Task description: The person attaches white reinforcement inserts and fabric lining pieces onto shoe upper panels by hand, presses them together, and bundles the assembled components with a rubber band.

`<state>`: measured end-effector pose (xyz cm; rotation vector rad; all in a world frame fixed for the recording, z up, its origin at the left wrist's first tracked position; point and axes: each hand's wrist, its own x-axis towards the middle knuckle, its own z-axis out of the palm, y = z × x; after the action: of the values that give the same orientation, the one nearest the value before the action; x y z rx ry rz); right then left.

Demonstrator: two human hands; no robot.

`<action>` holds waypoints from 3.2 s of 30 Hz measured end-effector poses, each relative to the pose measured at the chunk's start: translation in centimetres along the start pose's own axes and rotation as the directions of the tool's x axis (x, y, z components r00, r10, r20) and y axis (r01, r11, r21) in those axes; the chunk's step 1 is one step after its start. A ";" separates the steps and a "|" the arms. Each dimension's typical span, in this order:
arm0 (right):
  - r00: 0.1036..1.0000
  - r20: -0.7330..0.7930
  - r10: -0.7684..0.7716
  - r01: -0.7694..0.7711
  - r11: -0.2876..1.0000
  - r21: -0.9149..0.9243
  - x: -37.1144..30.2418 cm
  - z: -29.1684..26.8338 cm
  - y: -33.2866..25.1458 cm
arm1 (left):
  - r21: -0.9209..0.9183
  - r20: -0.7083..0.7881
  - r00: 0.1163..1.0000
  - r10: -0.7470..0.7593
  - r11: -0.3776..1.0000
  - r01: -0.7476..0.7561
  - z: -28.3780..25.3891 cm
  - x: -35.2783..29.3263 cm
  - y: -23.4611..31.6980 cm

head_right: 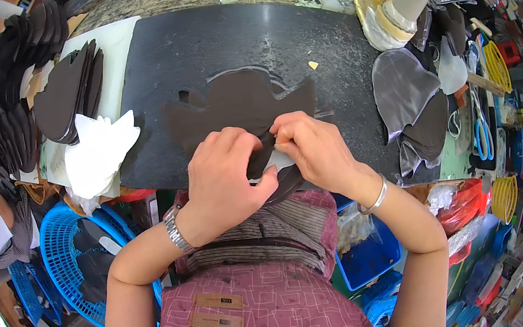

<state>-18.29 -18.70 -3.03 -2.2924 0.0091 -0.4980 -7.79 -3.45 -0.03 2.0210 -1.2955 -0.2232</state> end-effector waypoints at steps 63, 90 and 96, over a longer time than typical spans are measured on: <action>0.862 0.180 0.474 -0.436 0.513 0.740 9.6 4.9 -6.7 | -0.925 -0.171 0.860 -0.481 0.380 0.028 -25.6 -0.2 -16.2; 0.932 0.020 0.362 -0.006 -0.039 0.999 28.0 11.1 -4.8 | -0.797 -0.173 0.934 -0.313 0.602 0.054 -24.3 6.4 -18.8; 0.842 -0.347 0.412 0.331 0.113 0.937 22.8 4.1 -4.9 | -0.995 -0.059 0.975 -0.214 0.086 -0.041 -17.4 12.9 -14.2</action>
<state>3.53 -16.07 5.83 -0.6491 0.0139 -0.7899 17.32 -2.70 6.34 0.7831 -0.4847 -0.7386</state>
